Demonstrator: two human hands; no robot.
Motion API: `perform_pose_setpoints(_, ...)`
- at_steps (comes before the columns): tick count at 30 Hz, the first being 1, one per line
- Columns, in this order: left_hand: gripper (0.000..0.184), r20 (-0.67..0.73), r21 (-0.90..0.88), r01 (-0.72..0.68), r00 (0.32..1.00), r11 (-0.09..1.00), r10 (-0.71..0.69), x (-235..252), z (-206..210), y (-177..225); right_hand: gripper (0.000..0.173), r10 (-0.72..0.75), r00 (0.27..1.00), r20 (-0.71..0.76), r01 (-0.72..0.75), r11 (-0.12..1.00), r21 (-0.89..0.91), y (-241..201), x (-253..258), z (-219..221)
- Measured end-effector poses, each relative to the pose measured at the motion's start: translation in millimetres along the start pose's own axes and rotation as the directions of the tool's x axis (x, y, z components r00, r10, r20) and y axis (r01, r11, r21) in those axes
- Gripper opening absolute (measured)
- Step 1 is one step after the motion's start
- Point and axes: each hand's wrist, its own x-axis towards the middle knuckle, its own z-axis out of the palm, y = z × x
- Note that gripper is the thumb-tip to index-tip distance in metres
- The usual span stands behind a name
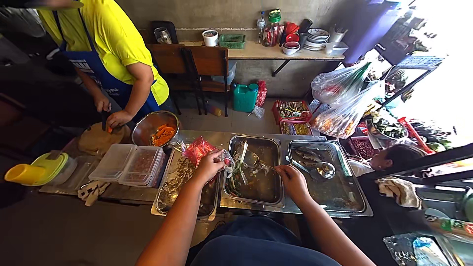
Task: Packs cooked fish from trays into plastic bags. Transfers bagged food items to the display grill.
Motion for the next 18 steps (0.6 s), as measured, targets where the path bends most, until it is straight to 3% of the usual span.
perform_pose_setpoints(6, 0.057, 0.036, 0.067, -0.003, 0.999, 0.998, 0.0, 4.5, 2.0, 10.0, 0.023, -0.103, 0.977, -0.187, 0.088, 0.992, -0.085, -37.3, 1.5, 21.8)
perform_pose_setpoints(11, 0.056, 0.005, 0.056, -0.019, 1.0, 0.998, 0.019, 7.3, -0.3, 14.8, 0.023, -0.262, 0.927, -0.268, 0.207, 0.954, -0.216, -32.2, 1.5, 56.1)
perform_pose_setpoints(18, 0.052, -0.069, -0.024, -0.027, 0.997, 0.999, 0.025, 3.3, -6.7, 10.3, 0.022, -0.491, 0.855, -0.165, 0.414, 0.839, -0.352, -44.7, 7.5, 57.9)
